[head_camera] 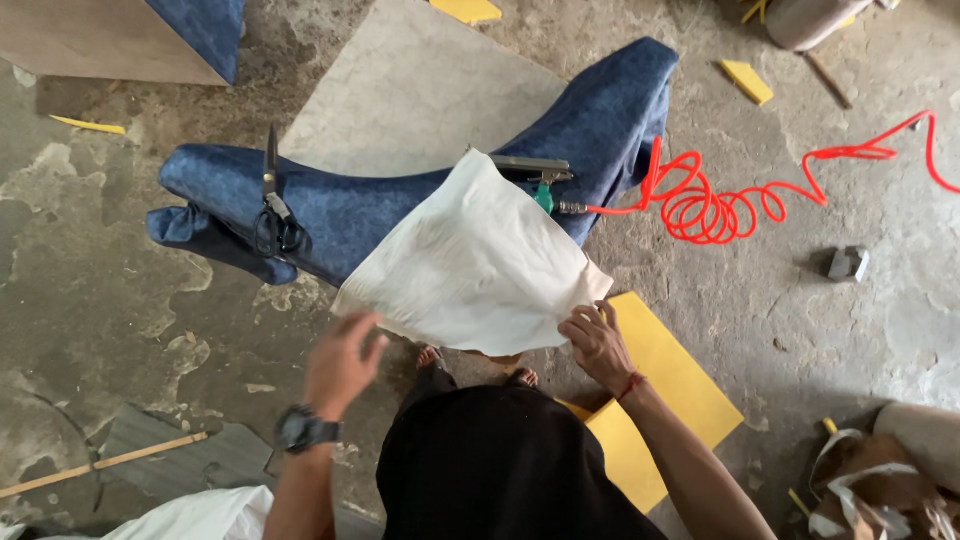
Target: The person reupholsters a furniture component by fitting fabric over a foam-covered frame, securing it with a pneumatic stapler, and trimming excess fabric with shears.
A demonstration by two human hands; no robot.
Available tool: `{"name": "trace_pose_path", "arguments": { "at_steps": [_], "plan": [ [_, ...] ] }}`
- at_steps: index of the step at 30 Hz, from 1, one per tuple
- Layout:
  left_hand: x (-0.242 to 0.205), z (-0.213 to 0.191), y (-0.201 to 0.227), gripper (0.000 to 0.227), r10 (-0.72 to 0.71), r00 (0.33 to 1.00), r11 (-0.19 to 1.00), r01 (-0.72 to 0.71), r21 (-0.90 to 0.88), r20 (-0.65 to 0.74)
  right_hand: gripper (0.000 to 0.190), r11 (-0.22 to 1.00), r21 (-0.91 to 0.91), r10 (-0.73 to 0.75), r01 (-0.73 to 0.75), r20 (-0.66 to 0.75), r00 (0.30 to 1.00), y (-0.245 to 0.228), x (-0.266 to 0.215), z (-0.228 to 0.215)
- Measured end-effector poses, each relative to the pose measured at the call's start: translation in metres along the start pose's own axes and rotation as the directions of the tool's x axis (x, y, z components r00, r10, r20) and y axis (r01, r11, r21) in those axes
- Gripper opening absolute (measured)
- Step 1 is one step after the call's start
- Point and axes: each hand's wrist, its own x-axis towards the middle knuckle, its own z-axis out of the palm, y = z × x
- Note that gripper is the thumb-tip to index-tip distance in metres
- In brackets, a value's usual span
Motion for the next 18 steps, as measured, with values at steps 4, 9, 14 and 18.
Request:
{"name": "trace_pose_path", "arguments": {
  "at_steps": [4,9,14,18],
  "plan": [
    [0.007,-0.140,0.064,0.030,0.166,0.924,0.986,-0.168,0.025,-0.345,0.047,0.967,0.127,0.235,-0.223,-0.093,0.967,0.004,-0.020,0.005],
    [0.029,-0.171,0.084,0.033,0.313,0.917,0.941,-0.264,0.213,-0.248,0.034,0.889,0.195,0.446,-0.414,-0.165,0.880,0.013,0.014,0.010],
    [0.082,-0.153,0.087,0.036,0.292,0.949,0.934,-0.256,0.248,-0.122,0.028,0.955,0.176,0.282,-0.239,-0.284,0.916,0.024,0.105,0.004],
    [0.117,-0.167,0.114,0.038,0.314,0.947,0.916,-0.284,0.284,-0.065,0.040,0.997,-0.020,0.074,-0.081,-0.218,0.973,0.059,0.166,0.022]
  ]
}}
